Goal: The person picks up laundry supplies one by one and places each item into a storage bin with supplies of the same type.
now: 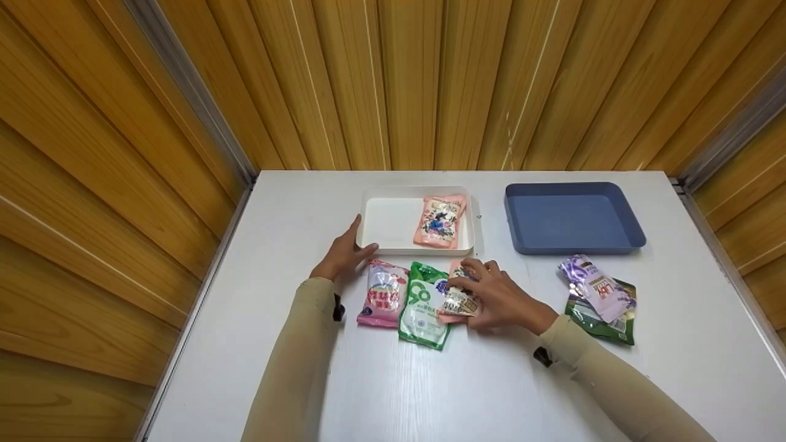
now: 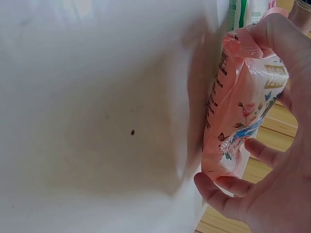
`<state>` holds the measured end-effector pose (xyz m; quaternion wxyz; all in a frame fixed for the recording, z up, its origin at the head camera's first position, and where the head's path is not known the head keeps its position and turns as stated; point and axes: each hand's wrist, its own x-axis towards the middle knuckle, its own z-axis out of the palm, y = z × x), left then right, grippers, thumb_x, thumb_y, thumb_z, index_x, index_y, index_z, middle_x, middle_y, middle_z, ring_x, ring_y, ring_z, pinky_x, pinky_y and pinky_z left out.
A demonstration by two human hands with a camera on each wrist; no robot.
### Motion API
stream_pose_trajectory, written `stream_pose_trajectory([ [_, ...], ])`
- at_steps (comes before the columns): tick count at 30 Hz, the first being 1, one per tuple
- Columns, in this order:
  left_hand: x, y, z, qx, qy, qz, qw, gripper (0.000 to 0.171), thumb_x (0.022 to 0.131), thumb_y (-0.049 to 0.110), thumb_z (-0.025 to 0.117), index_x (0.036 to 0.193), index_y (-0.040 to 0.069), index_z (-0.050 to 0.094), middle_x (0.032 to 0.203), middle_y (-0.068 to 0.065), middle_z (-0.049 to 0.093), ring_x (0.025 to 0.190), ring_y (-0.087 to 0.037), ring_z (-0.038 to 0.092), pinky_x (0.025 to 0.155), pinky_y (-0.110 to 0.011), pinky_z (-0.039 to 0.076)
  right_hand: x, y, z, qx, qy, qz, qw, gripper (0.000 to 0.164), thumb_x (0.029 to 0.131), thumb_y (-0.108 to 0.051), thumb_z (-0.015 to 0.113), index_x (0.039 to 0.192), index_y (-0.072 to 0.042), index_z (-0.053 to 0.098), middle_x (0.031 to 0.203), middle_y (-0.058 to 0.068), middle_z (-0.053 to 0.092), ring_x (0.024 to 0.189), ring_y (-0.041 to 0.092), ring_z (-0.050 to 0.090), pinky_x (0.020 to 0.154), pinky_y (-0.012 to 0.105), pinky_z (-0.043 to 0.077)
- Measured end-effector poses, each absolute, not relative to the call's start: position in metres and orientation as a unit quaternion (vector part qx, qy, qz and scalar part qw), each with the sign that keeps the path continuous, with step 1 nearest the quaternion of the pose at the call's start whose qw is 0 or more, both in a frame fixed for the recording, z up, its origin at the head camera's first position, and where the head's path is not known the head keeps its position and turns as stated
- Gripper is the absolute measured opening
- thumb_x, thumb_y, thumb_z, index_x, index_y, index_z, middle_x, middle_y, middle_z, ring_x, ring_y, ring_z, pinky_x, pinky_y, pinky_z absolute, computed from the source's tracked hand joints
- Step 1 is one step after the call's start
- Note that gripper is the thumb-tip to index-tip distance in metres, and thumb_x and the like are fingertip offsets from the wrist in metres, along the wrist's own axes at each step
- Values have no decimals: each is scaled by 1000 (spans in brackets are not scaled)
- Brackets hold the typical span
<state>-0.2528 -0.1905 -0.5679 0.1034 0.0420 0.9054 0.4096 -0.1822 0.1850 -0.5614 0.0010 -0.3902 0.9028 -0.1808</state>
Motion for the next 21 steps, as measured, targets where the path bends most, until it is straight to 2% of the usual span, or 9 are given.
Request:
stream_pose_trajectory([
  [1, -253, -191, -568, 43, 906, 408, 104, 96, 100, 40, 68, 167, 14, 4, 163, -21, 34, 147, -35, 39, 124, -47, 26, -182, 185, -561, -391, 902, -181, -1, 79, 65, -36, 87, 139, -33, 60, 152, 20, 43, 109, 39, 50, 82, 53, 50],
  [5, -254, -191, -569, 45, 907, 407, 100, 95, 100, 38, 68, 166, 12, 5, 168, -17, 23, 152, -34, 28, 125, -47, 23, -182, 185, -561, -393, 901, -184, -5, 79, 64, -35, 88, 139, -32, 61, 150, 20, 45, 109, 38, 49, 84, 53, 49],
  [21, -253, -191, -567, 46, 905, 411, 97, 96, 100, 36, 68, 166, 12, 4, 169, -16, 20, 154, -34, 23, 126, -47, 20, -183, 185, -562, -407, 895, -183, -22, 79, 63, -32, 88, 137, -26, 62, 143, 21, 48, 111, 39, 49, 86, 48, 48],
])
